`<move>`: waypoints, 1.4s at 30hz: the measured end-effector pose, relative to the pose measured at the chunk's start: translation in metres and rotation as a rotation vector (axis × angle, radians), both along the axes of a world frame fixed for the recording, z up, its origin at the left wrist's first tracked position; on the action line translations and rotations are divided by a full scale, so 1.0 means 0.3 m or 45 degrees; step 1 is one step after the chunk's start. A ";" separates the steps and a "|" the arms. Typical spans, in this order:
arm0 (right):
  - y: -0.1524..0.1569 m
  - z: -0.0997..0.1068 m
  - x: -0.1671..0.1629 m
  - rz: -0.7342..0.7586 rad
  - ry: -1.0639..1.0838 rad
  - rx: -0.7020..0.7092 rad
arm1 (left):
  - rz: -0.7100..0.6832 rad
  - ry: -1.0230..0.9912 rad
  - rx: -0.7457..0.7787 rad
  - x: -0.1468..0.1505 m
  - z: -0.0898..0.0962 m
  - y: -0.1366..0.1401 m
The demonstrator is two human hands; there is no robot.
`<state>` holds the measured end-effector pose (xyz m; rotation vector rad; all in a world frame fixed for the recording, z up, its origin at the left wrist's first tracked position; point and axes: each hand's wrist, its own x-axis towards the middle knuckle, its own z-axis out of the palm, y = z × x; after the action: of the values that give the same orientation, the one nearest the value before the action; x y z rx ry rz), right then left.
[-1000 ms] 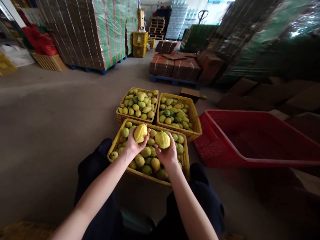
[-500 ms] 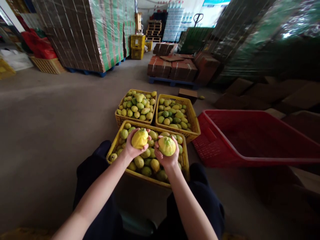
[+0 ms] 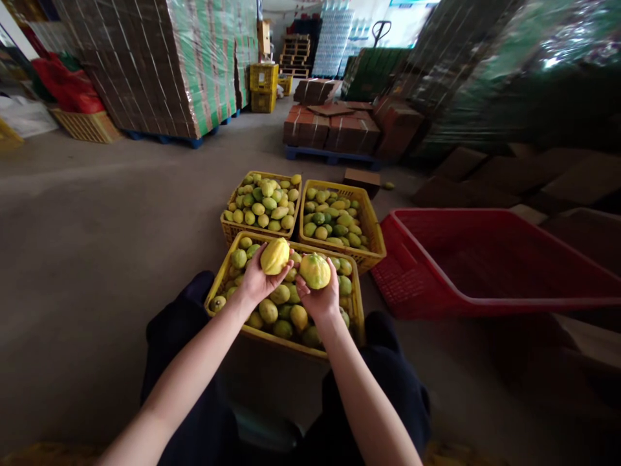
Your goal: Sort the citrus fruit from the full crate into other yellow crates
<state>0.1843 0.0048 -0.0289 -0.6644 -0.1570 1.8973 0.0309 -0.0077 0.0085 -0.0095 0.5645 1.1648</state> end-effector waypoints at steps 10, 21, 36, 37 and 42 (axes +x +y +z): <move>-0.020 0.066 -0.004 0.003 -0.043 -0.101 | 0.021 0.073 0.011 -0.013 -0.024 0.000; -0.014 0.093 -0.001 -0.056 -0.028 -0.199 | 0.085 0.050 -0.135 -0.010 -0.049 0.000; -0.058 0.076 0.307 -0.344 -0.059 -0.487 | -0.527 0.789 -0.676 -0.148 -0.374 0.162; -0.059 0.065 0.332 -0.361 -0.064 -0.477 | -0.482 0.890 -0.661 -0.173 -0.352 0.219; -0.051 0.042 0.415 -0.432 -0.150 -0.472 | -0.064 1.188 -0.399 -0.338 -0.257 0.526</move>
<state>0.3088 -0.0105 -0.0163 -0.9865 0.2277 1.5708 -0.0705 0.1500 -0.0688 0.2914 1.5564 0.9773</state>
